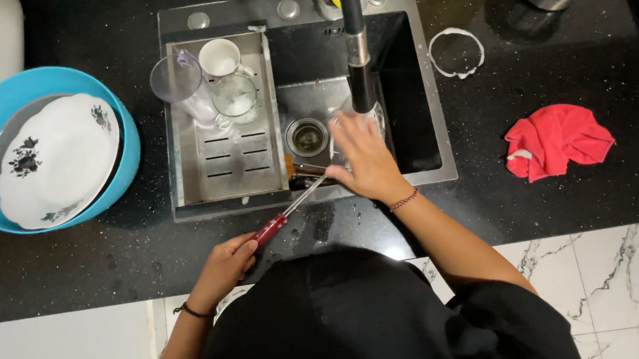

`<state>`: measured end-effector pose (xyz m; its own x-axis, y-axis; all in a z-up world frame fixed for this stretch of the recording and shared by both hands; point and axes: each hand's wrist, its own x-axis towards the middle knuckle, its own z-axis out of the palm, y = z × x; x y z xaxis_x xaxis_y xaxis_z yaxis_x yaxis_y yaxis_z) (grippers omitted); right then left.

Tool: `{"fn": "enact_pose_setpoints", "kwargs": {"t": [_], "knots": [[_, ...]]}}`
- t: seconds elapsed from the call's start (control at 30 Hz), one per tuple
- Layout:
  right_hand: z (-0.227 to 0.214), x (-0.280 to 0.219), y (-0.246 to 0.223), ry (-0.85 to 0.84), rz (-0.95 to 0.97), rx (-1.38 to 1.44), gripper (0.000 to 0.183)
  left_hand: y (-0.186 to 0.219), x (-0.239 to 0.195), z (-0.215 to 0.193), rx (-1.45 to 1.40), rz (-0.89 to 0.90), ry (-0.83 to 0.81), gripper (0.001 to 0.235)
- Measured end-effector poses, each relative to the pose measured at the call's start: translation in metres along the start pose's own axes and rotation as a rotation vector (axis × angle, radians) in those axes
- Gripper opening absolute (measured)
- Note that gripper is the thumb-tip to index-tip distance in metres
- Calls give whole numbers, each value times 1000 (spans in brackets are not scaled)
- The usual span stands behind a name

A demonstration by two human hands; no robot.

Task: Wash several kitchen items including bowls, plates, a glass, and a strainer in a kitchen sink.

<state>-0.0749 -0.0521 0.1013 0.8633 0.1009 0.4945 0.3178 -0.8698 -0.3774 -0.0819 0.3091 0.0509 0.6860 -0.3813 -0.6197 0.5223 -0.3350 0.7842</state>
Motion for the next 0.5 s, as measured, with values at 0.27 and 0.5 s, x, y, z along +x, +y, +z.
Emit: {"fn": "enact_pose_setpoints", "kwargs": {"t": [0.27,0.5], "knots": [[16,4,10,-21,80,66,81,-15,-1,-15,-30,58,-5,40],[37,-4,38,22,188,170,72,-16,-5,-22,-15,60,4,41]]}}
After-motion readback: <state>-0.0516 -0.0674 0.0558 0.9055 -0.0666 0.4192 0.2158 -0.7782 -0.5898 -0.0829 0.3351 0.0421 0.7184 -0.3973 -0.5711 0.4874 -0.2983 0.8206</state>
